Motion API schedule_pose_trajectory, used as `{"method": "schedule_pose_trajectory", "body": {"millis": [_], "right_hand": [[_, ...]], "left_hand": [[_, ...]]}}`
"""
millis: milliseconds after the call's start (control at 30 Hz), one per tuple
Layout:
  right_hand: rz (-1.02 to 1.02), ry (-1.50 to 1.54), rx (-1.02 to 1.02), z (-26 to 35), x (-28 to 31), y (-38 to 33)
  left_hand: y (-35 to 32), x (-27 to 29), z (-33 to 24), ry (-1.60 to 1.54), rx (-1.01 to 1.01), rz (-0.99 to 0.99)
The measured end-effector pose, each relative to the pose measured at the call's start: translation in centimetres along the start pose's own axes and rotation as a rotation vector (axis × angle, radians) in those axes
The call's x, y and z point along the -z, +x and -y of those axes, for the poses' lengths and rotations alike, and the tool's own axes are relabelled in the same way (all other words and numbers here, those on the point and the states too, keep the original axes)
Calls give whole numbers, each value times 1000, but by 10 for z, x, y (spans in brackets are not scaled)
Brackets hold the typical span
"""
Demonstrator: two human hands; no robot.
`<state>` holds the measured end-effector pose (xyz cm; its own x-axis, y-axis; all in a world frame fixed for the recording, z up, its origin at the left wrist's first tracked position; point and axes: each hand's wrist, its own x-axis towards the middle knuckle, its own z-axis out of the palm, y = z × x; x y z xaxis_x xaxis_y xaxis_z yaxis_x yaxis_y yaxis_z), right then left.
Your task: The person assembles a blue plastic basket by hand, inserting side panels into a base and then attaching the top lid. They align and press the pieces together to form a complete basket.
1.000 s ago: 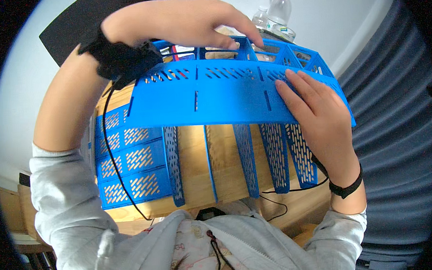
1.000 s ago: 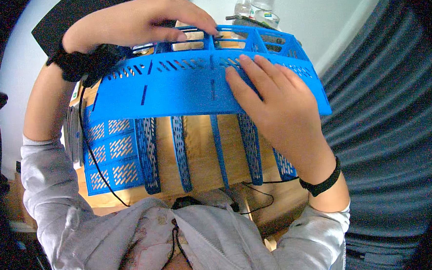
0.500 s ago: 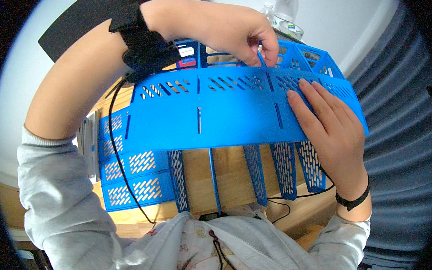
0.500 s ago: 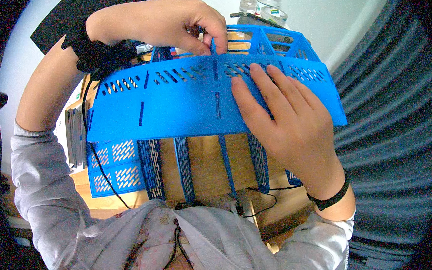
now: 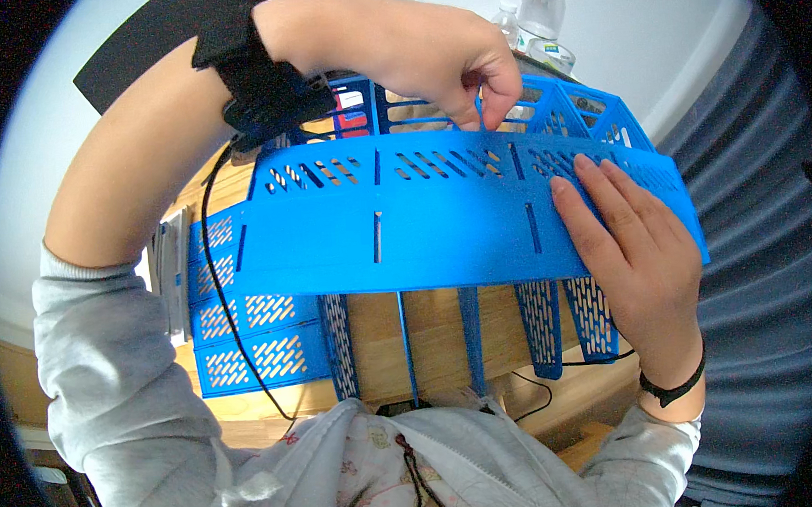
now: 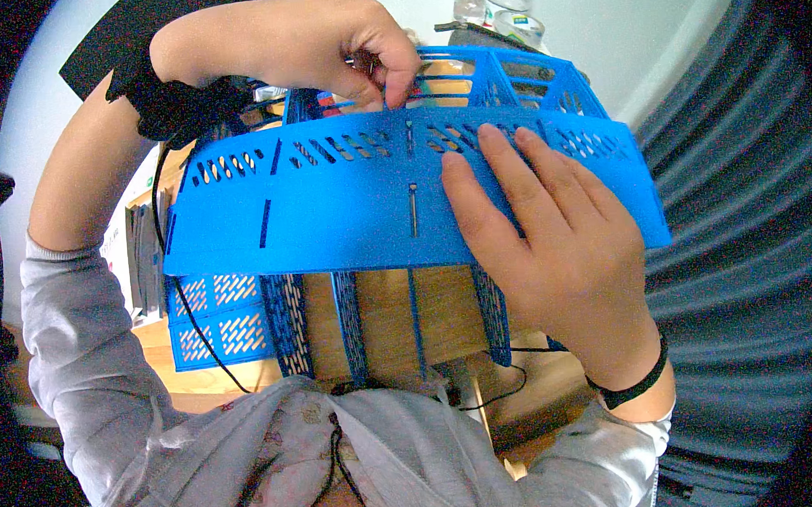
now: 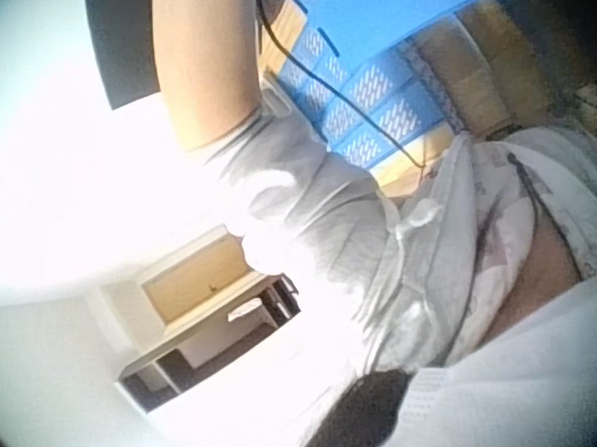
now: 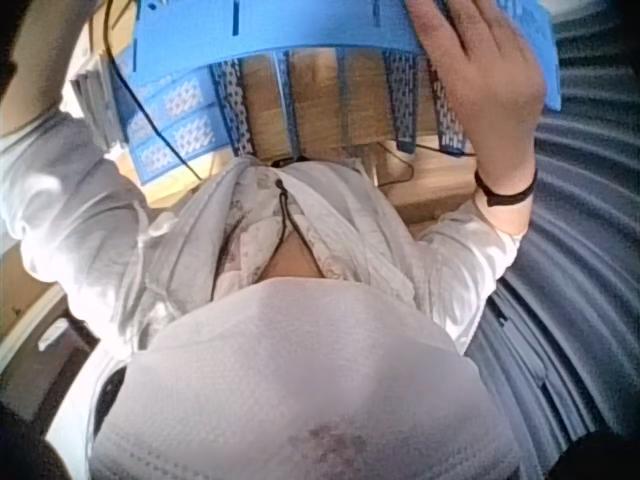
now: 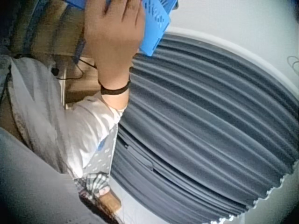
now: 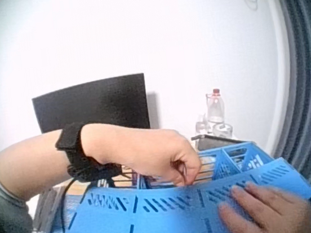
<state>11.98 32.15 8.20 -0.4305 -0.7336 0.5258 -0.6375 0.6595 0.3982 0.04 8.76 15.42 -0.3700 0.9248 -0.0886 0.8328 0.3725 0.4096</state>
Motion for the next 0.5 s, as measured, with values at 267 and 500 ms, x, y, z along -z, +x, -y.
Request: {"method": "schedule_pose_trajectory", "body": {"millis": [267, 500], "right_hand": [[-36, 14, 4, 3, -2, -2], [-39, 11, 16, 4, -3, -2]], "left_hand": [[5, -11, 3, 175, 37, -91], [5, -4, -3, 55, -45, -74]]}}
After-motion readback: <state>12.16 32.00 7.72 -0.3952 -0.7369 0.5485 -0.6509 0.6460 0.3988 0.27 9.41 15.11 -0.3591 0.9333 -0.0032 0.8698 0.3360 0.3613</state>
